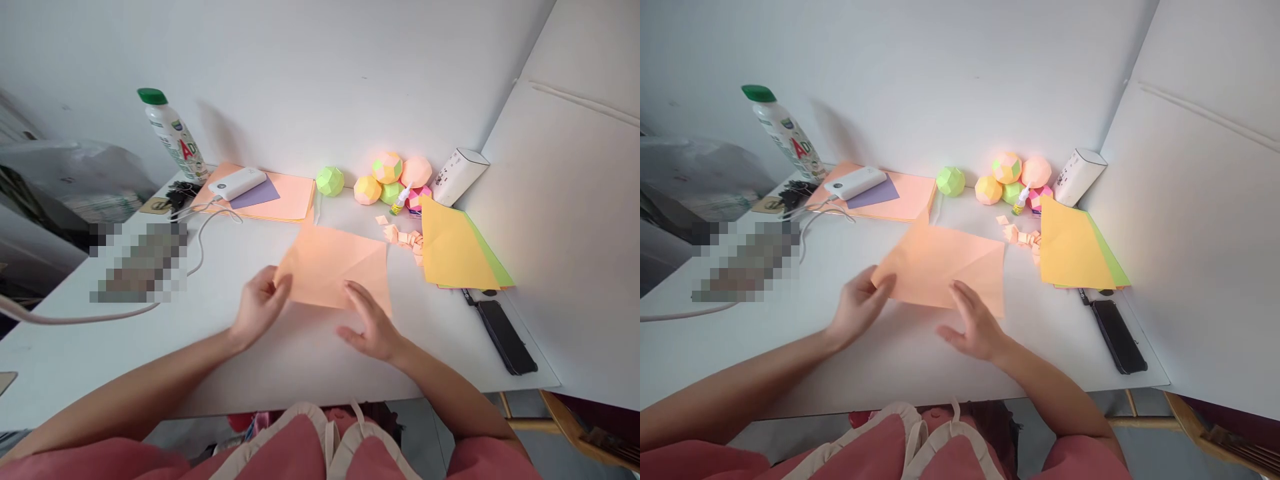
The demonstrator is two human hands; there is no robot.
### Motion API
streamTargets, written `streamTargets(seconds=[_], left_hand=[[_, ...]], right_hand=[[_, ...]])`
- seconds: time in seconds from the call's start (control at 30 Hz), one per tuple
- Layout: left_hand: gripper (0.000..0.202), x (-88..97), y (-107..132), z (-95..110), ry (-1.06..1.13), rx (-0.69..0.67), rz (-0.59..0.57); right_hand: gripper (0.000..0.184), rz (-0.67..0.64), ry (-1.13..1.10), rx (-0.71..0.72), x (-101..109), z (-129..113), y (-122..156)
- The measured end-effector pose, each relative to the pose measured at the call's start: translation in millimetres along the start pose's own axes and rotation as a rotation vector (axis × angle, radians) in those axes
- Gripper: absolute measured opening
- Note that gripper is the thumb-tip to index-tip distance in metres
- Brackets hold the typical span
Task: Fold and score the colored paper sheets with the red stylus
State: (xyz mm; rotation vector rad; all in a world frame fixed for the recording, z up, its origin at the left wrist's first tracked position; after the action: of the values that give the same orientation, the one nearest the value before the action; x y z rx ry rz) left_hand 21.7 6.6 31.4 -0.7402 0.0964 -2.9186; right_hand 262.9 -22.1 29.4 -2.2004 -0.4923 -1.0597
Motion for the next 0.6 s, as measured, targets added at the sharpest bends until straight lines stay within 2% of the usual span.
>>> streamTargets(seconds=[0.07,0.13,0.2,0.27,0.3,0.33,0.4,0.5,0.53,0.6], left_hand=[[0.032,-12.3,21,8,0.038,-0.083,-0.137],[0.024,-22.8,39,15,0.092,-0.248,-0.348],[0.02,-28.1,51,20,0.112,-0.432,-0.494],[0.025,-28.7,54,21,0.102,-0.557,-0.527],[0.023,-27.8,53,20,0.083,-0.585,-0.5],[0.019,-26.4,50,18,0.059,-0.594,-0.456],[0.017,-22.1,39,10,0.003,-0.573,-0.325],[0.015,-11.2,10,-7,-0.05,-0.493,-0.097],[0.021,-6.3,-2,-14,-0.07,-0.459,-0.01],[0.058,3.2,-26,-28,-0.188,-0.348,0.1]], right_hand=[[0.101,-0.161,-0.078,0.018,-15,-11,3],[0.108,-0.236,-0.133,0.024,-26,-15,4],[0.086,-0.214,-0.177,0.0,-32,-14,2],[0.047,-0.143,-0.198,-0.045,-32,-9,-2],[0.03,-0.112,-0.195,-0.059,-30,-7,-4],[0.024,-0.089,-0.186,-0.059,-27,-5,-7],[0.031,-0.075,-0.173,-0.019,-19,0,-12],[0.04,-0.126,-0.247,0.041,-2,12,-15],[0.042,-0.157,-0.283,0.032,4,18,-14],[0.047,-0.23,-0.311,-0.031,17,34,-11]])
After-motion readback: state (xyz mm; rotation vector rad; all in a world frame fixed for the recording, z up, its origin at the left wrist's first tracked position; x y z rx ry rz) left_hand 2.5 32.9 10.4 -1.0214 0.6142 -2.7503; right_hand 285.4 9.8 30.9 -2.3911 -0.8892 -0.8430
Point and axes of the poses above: each hand's wrist, its own y-axis away from the middle knuckle, its own x-axis out of the back of the hand, z = x × y, the point moved 2 cm from there along -y, towards the middle knuckle, and after that the axes turned 5 degrees about x, right-handed, at the moved point
